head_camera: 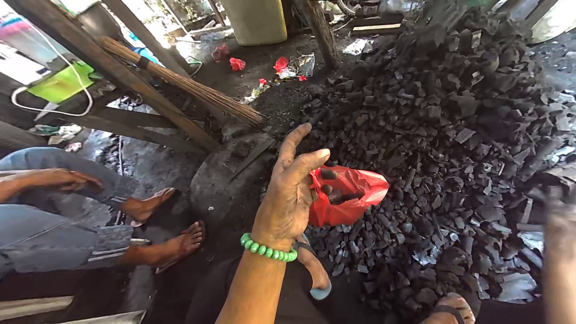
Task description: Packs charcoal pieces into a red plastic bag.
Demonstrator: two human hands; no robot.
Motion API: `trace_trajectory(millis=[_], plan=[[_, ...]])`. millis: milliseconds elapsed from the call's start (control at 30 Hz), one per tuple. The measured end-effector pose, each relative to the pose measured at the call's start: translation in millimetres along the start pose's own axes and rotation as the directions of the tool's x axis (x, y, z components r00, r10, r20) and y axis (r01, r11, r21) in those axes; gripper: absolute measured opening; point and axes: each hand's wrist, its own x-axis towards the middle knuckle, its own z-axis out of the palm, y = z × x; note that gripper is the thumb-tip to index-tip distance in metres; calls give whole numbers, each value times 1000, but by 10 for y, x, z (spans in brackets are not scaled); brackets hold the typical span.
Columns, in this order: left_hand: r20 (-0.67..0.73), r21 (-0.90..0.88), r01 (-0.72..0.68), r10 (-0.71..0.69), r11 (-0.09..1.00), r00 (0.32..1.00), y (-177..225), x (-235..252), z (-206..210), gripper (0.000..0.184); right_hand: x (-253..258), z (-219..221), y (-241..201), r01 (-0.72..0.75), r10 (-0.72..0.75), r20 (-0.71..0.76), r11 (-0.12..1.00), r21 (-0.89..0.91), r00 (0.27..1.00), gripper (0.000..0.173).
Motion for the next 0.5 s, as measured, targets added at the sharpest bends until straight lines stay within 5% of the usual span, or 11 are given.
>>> trace_trajectory(millis=[100,167,233,333,400,500], plan=[[-2,9,10,-10,1000,1000,17,-18,-31,55,-215,342,755,33,170,367,873,-486,914,55],[-4,30,36,-36,999,999,19,-36,-63,54,-457,623,1238,309,437,619,592,-744,653,67],[-7,29,34,-33,999,999,15,-27,-85,53,-776,860,1651,604,654,595,256,-755,466,84],[-25,20,14,-14,1000,1000,-17,18,-118,54,-1206,984,1918,662,762,426,-4,-750,487,93],[-28,33,21,-20,999,999,-20,37,-145,55,-1400,912,1955,684,718,465,-22,-729,518,81],[-29,31,34,-33,999,999,-13,53,-142,56,-1426,701,1859,787,754,524,14,-616,397,63]])
